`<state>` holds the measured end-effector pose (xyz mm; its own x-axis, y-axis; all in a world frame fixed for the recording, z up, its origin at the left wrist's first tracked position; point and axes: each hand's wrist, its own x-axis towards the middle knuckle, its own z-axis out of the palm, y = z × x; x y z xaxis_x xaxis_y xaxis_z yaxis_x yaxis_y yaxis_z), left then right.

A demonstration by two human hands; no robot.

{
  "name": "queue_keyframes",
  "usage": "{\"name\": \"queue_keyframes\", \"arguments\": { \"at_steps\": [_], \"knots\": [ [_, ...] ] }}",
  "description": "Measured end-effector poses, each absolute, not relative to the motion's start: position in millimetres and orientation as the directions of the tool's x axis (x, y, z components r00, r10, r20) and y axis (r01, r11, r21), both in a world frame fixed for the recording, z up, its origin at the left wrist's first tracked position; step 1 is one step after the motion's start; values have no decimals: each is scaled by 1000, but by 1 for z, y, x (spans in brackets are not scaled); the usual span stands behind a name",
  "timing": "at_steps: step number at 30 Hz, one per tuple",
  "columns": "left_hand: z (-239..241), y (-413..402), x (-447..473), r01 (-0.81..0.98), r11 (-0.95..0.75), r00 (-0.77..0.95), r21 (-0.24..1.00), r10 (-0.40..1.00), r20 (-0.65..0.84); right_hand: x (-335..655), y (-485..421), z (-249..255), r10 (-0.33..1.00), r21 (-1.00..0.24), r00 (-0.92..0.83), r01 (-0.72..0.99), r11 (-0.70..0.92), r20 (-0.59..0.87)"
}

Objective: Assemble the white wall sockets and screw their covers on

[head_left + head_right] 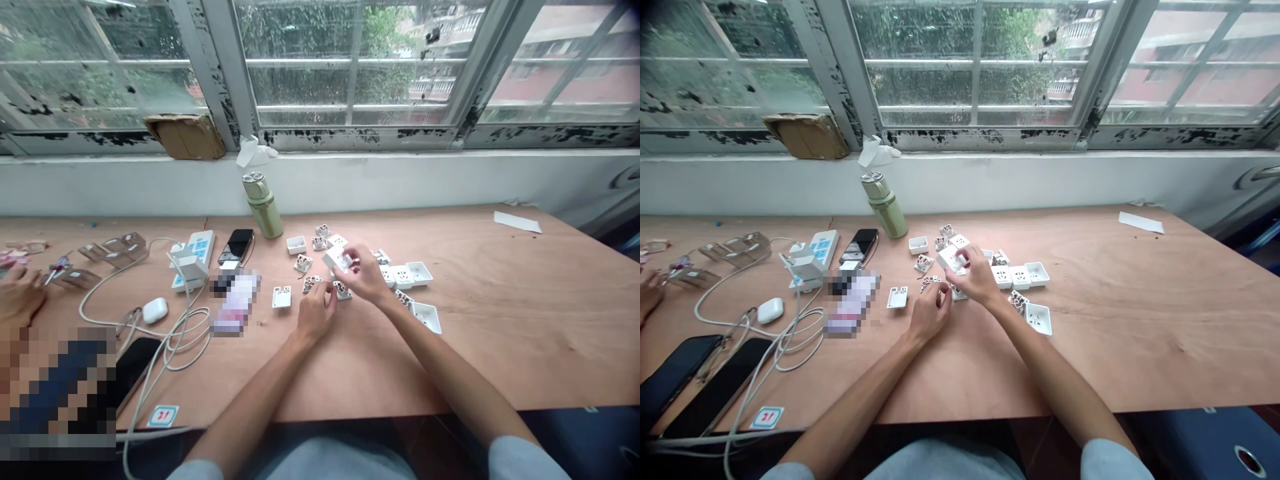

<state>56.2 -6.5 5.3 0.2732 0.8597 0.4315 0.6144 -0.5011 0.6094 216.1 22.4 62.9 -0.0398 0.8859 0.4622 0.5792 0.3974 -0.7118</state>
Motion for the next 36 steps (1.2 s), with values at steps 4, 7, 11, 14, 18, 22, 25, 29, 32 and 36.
{"name": "queue_keyframes", "arguments": {
  "at_steps": [4, 7, 11, 14, 18, 22, 25, 29, 32, 36],
  "knots": [
    [7, -9, 56, 609, -540, 321, 581, 838, 442, 217, -11, 29, 875, -696, 30, 620, 363, 483],
    [8, -11, 55, 598, -572, 380, 561, 819, 429, 218, -17, 19, 883, -666, 28, 667, 333, 468],
    [9, -11, 54, 611, -583, 414, 536, 812, 412, 217, -18, 20, 878, -638, 28, 699, 325, 477],
    [8, -9, 54, 627, -571, 410, 530, 820, 399, 215, -18, 18, 880, -645, 34, 694, 321, 474],
    [5, -7, 54, 627, -567, 413, 535, 823, 389, 214, -19, 14, 879, -630, 47, 716, 301, 474],
    [5, -6, 55, 626, -562, 419, 540, 827, 375, 212, -20, 13, 881, -608, 59, 746, 273, 469],
    [5, -6, 55, 630, -560, 426, 538, 828, 364, 211, -21, 12, 882, -592, 56, 761, 266, 468],
    [6, -6, 55, 632, -565, 442, 530, 825, 352, 210, -22, 12, 889, -584, 69, 777, 237, 453],
    [6, -6, 55, 630, -557, 432, 541, 831, 352, 209, -21, 13, 892, -583, 73, 780, 227, 446],
    [4, -4, 55, 634, -525, 397, 569, 851, 343, 208, -18, 12, 885, -578, 76, 782, 232, 459]
  ]
}}
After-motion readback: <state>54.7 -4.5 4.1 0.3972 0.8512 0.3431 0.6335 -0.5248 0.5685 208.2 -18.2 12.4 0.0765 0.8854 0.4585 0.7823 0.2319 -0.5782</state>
